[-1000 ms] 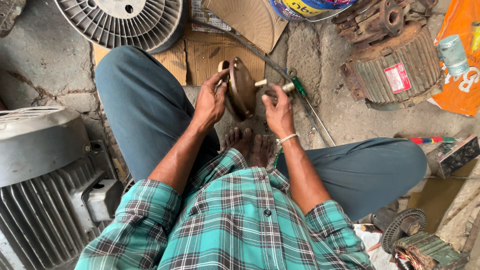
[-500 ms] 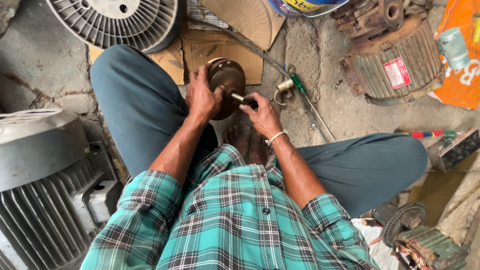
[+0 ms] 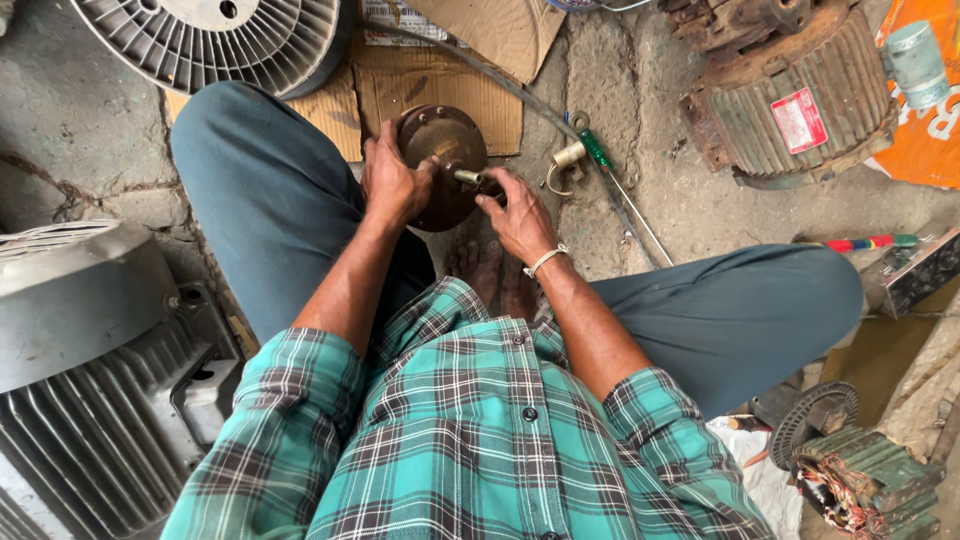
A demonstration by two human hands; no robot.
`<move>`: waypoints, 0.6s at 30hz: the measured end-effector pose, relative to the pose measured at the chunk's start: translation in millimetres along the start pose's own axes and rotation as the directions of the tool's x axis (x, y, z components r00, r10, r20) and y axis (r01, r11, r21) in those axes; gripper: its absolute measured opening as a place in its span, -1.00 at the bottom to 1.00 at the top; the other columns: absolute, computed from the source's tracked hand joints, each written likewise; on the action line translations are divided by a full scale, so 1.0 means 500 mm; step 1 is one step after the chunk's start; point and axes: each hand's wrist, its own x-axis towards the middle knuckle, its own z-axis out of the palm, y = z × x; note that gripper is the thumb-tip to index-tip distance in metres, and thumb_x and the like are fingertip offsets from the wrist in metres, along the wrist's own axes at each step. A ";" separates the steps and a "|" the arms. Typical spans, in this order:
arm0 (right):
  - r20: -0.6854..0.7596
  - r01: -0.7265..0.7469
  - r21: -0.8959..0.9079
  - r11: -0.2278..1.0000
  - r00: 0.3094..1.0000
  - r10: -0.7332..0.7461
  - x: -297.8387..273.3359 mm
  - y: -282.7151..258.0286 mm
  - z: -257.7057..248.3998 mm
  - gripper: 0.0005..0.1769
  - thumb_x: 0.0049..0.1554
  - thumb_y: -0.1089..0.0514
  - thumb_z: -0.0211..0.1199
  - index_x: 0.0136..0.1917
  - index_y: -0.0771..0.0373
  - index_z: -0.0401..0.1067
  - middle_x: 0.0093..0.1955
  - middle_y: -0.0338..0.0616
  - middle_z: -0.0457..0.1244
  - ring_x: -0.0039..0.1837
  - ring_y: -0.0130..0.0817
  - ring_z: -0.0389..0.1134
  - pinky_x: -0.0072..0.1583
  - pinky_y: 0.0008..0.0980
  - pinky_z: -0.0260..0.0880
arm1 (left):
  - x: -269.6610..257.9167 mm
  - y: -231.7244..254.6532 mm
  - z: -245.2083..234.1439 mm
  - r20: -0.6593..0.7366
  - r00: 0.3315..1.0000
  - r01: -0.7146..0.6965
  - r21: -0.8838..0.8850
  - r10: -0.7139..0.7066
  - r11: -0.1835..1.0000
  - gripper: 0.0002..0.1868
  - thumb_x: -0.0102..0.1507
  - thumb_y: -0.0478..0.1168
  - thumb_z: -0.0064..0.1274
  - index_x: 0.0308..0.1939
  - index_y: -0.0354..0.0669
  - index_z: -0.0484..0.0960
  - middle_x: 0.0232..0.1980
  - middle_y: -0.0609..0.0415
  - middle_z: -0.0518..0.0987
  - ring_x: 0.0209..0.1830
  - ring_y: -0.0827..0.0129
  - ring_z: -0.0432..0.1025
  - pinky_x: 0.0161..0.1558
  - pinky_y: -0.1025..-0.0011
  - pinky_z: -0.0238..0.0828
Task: The person disassembles an electric motor component, using a screwdriver to remove screws and separate the housing from the internal rotor. They manipulate the parts by hand, inspecting the internal windings and shaft.
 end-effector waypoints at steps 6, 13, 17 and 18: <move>0.122 -0.109 -0.146 0.983 0.984 0.127 0.000 0.012 0.021 -0.76 0.22 0.02 0.21 0.07 0.18 0.46 0.07 0.03 0.41 0.14 0.04 0.43 0.13 -0.06 0.39 | 0.024 0.017 0.020 0.255 0.946 0.187 0.073 -0.199 0.980 -0.10 0.11 -0.13 0.38 0.48 0.27 0.26 0.53 -0.32 0.17 0.52 -0.27 0.08 0.43 -0.11 0.12; 0.005 -0.229 -0.088 0.969 0.973 0.230 0.005 0.036 0.008 -0.74 0.20 -0.02 0.20 0.02 0.19 0.49 -0.02 0.05 0.42 0.06 0.05 0.46 0.08 -0.07 0.42 | 0.026 0.015 0.043 0.174 0.933 -0.266 -0.261 0.316 0.928 0.00 0.11 -0.41 0.19 0.59 0.00 0.07 0.54 -0.31 0.24 0.51 -0.23 0.15 0.51 -0.04 0.11; 0.014 -0.223 -0.072 0.972 0.974 0.224 0.010 0.031 0.006 -0.71 0.18 -0.05 0.21 0.02 0.18 0.49 -0.02 0.04 0.42 0.07 0.06 0.45 0.06 -0.06 0.41 | 0.018 0.004 0.040 0.145 0.982 -0.098 -0.177 0.124 0.979 -0.12 0.17 -0.38 0.18 0.55 0.02 0.18 0.44 -0.36 0.25 0.46 -0.20 0.24 0.46 0.03 0.27; 0.013 -0.214 -0.076 0.974 0.976 0.215 0.011 0.027 0.006 -0.71 0.18 -0.05 0.22 0.02 0.19 0.50 -0.01 0.04 0.42 0.08 0.08 0.44 0.06 -0.05 0.41 | 0.013 0.004 0.040 0.150 0.989 -0.003 -0.099 0.018 0.995 -0.15 0.18 -0.35 0.19 0.53 0.05 0.22 0.41 -0.36 0.27 0.43 -0.19 0.28 0.44 0.04 0.31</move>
